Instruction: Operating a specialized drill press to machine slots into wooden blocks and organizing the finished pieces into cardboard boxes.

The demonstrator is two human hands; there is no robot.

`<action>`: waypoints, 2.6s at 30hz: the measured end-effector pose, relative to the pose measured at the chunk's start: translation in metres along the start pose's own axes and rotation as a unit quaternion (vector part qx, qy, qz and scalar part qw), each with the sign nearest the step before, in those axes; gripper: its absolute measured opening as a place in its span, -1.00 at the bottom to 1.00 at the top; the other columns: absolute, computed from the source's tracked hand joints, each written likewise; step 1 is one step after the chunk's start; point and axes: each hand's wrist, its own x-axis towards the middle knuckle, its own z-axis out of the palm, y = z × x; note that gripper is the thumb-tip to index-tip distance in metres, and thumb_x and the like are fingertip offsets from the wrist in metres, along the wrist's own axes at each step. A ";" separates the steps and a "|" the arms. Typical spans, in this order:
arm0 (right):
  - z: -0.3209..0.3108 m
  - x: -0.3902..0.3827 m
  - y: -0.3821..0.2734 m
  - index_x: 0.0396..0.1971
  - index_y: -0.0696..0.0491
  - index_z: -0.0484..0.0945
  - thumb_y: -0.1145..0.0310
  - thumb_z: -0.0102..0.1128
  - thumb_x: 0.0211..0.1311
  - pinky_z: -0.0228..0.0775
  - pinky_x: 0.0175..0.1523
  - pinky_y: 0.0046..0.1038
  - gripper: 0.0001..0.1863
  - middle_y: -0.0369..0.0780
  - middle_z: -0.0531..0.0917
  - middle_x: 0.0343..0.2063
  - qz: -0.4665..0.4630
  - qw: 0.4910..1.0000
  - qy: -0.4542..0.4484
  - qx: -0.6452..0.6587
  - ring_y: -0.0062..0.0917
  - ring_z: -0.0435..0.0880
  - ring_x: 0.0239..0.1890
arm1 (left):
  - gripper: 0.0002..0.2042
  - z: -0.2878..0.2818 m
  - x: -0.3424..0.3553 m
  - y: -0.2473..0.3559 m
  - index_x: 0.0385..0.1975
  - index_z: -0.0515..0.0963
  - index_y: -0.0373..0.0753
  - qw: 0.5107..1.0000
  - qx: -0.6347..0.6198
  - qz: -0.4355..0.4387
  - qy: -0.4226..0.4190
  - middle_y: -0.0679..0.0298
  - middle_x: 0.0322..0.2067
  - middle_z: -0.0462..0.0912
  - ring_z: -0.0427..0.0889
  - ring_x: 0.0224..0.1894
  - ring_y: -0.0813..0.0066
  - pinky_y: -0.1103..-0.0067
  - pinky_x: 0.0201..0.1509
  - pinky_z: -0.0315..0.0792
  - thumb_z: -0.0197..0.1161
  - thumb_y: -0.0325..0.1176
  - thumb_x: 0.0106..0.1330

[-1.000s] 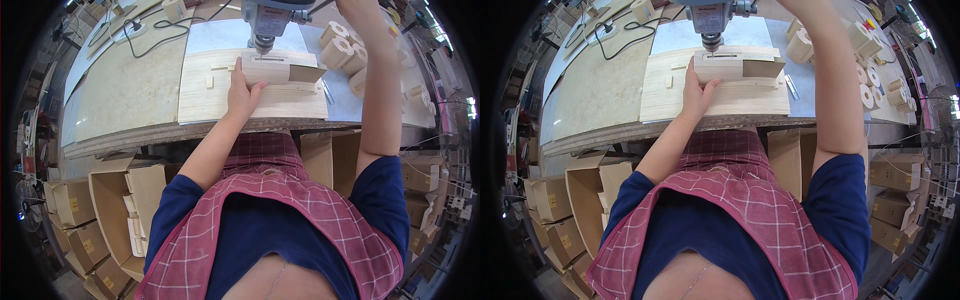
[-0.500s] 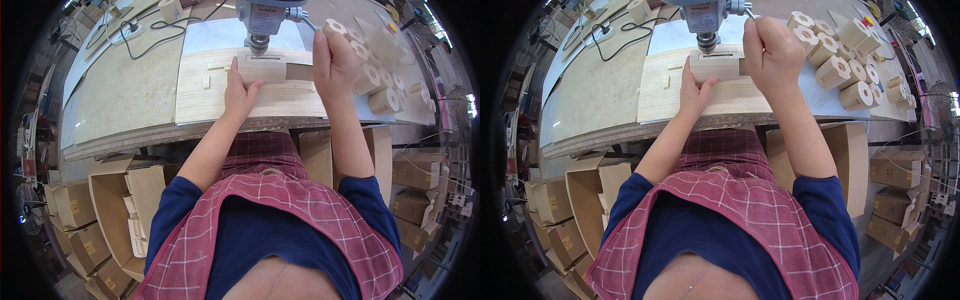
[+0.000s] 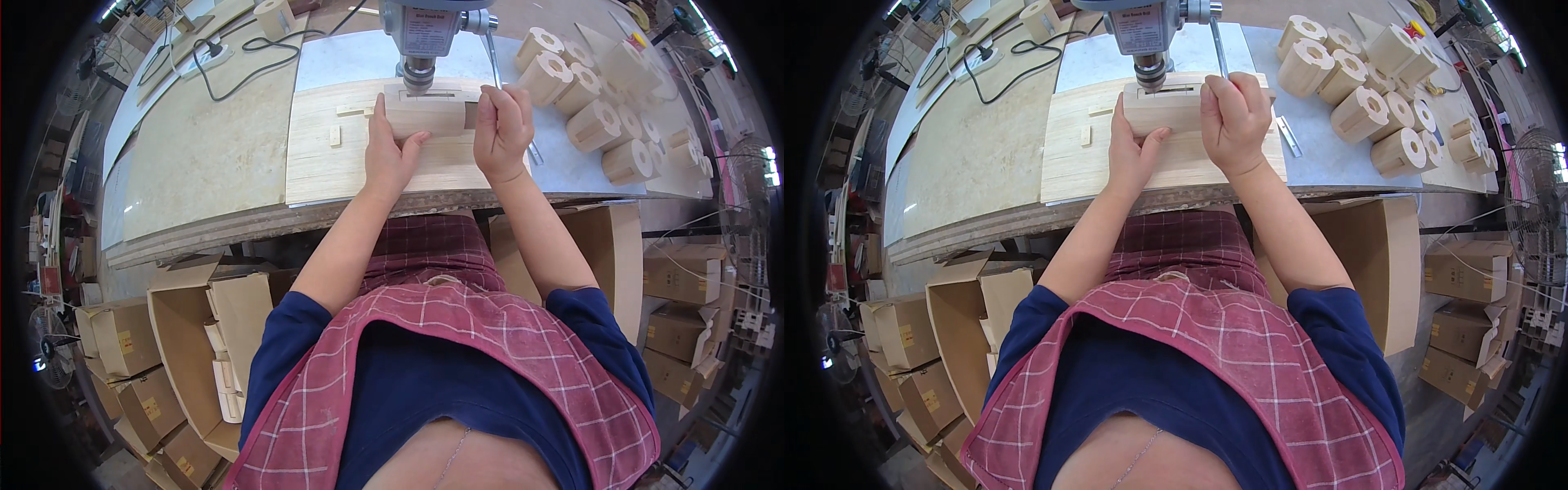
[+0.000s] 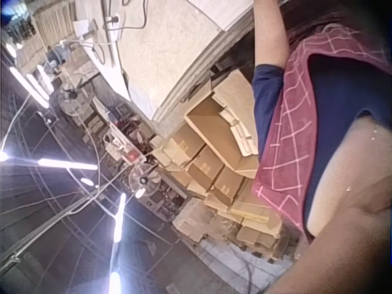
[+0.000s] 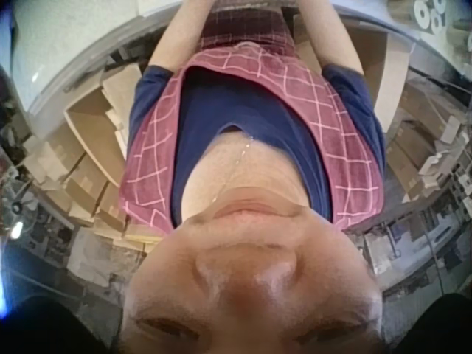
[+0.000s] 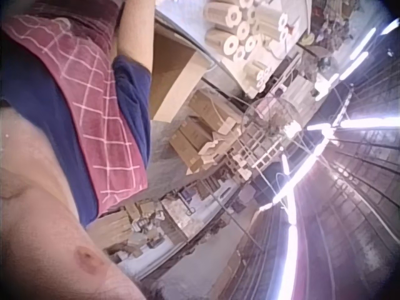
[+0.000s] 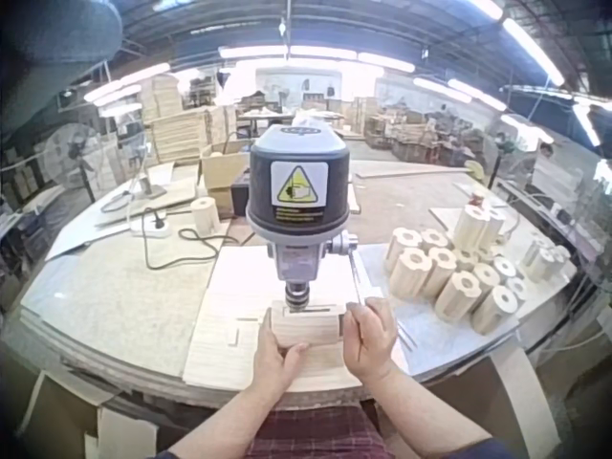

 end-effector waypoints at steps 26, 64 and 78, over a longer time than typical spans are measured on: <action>0.014 0.211 0.044 -0.49 0.18 0.51 0.11 -0.05 0.19 0.37 -0.32 -0.35 -0.61 -0.06 0.56 -0.59 0.095 0.966 -0.234 -0.058 -0.30 0.57 -0.48 | -0.16 -0.013 0.003 0.013 0.29 -0.03 -0.35 0.996 0.045 -0.066 -0.036 -0.09 0.11 0.33 0.44 0.07 0.16 0.46 0.02 0.40 0.34 -0.42 0.02; -0.098 -0.016 0.032 -0.22 0.11 0.55 0.53 0.29 0.03 0.29 -0.08 -0.63 -0.74 -0.40 0.55 -0.31 0.413 0.782 -0.316 0.344 -0.72 0.46 -0.22 | -0.50 -0.131 -0.028 0.088 -0.13 0.46 -0.42 0.938 -0.113 -0.321 0.068 0.22 -0.50 0.57 0.47 -0.59 0.65 0.70 -0.63 0.28 0.40 -0.20 0.01; -0.060 -0.028 0.012 -0.22 0.09 0.54 0.53 0.27 0.06 0.28 -0.12 -0.66 -0.75 -0.41 0.52 -0.31 0.376 0.832 -0.287 0.289 -0.74 0.43 -0.25 | -0.64 -0.094 -0.021 0.070 -0.34 0.48 -0.16 0.907 -0.270 -0.324 -0.005 0.59 -0.69 0.27 0.09 -0.67 0.79 0.76 -0.60 0.02 -0.08 0.01 0.37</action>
